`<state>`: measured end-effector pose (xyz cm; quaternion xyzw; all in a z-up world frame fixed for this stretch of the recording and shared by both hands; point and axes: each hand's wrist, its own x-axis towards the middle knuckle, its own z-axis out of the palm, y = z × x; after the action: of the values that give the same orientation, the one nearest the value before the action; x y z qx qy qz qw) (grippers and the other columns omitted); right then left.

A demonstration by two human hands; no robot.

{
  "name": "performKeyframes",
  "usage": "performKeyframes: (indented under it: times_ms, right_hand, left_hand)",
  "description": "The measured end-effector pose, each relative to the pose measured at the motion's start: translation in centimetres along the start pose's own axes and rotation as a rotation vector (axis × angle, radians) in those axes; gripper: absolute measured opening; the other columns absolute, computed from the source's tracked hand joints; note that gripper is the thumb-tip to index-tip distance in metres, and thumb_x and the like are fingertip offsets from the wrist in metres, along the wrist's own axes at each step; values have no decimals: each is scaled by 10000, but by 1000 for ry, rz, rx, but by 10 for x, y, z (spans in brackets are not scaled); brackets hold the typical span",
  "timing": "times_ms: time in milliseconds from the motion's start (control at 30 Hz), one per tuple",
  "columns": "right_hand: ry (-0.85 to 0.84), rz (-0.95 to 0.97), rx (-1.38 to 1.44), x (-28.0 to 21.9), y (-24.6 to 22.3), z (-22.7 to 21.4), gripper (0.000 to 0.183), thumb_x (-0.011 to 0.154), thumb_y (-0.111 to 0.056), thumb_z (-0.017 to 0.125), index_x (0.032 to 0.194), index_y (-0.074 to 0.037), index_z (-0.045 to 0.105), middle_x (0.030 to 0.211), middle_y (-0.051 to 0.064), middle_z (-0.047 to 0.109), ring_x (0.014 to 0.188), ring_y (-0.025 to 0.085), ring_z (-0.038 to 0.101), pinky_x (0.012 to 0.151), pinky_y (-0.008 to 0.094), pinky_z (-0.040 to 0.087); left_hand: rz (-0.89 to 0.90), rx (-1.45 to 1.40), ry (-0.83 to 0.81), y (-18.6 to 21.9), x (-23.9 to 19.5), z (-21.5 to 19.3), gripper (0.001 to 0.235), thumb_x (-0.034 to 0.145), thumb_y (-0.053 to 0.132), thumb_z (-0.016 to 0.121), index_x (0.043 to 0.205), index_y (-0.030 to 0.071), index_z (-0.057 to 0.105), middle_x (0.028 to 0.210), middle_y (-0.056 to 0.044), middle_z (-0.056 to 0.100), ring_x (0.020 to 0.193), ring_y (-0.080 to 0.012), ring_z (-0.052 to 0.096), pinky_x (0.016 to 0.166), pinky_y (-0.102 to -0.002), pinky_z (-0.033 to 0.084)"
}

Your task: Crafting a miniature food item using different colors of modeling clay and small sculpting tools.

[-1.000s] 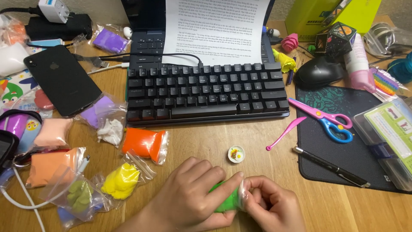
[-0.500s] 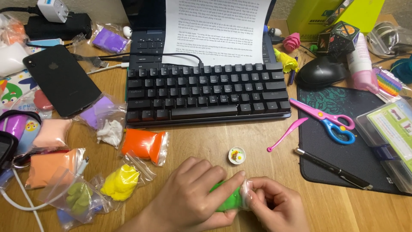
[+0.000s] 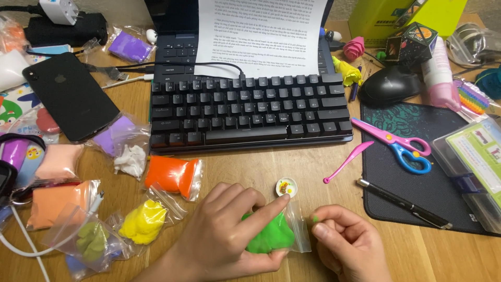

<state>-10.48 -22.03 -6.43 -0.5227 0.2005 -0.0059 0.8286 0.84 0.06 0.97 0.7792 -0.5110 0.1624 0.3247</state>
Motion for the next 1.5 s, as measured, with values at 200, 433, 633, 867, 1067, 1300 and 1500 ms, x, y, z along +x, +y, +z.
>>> performKeyframes:
  times_ms: [200, 433, 633, 867, 1067, 1300, 1500]
  right_hand:
    - [90, -47, -98, 2, -9, 8, 118, 853, -54, 659, 813, 54, 640, 412, 44, 346, 304, 108, 258, 266, 252, 162]
    - [-9, -254, -100, 7, -29, 23, 110, 913, -84, 580, 887, 18, 547, 511, 45, 351, 371, 127, 309, 309, 234, 225]
    - [-126, -355, -715, 30, -95, 40, 220, 946, -198, 552, 821, -38, 635, 535, 38, 505, 428, 116, 461, 409, 226, 391]
    - [-141, -315, -882, 71, -106, 54, 193, 826, -136, 672, 900, -34, 818, 838, 53, 823, 515, 91, 565, 400, 218, 460]
    - [-237, -339, -690, 79, -85, 22, 100, 732, -63, 777, 706, 31, 758, 540, 113, 711, 446, 137, 600, 430, 244, 502]
    - [-346, -451, -1047, 80, -72, 20, 202, 948, -249, 525, 798, -120, 564, 706, -28, 581, 602, 74, 520, 564, 224, 444]
    - [-393, -632, -1096, 84, -75, 31, 99, 849, -203, 653, 876, -155, 735, 707, -54, 672, 557, 46, 543, 516, 182, 405]
  left_hand:
    - [36, -54, -42, 1, 0, 5, 488, 760, 365, 758, 1110, 36, 670, 831, -62, 539, 694, -246, 514, 621, -371, 402]
    - [56, -46, -80, 0, -3, 8, 492, 763, 392, 737, 1102, 40, 674, 830, -62, 542, 704, -251, 511, 632, -371, 392]
    - [95, -61, -144, -6, -9, 13, 534, 857, 511, 662, 1124, 48, 669, 851, -75, 531, 723, -270, 514, 609, -403, 365]
    - [106, -84, -161, -7, -11, 11, 631, 996, 524, 283, 1141, 20, 634, 874, -119, 513, 732, -298, 505, 647, -417, 359]
    - [148, 52, -53, -14, -14, 24, 84, 984, 50, 637, 1054, 97, 645, 802, -42, 523, 664, -211, 482, 597, -331, 361]
    - [108, 82, -79, -18, -15, 27, 52, 988, 79, 625, 1021, 103, 656, 764, -27, 495, 637, -196, 471, 588, -316, 369]
    - [142, 77, -82, -24, -22, 35, 94, 992, 95, 635, 1078, 131, 626, 758, -19, 472, 632, -189, 462, 575, -319, 359]
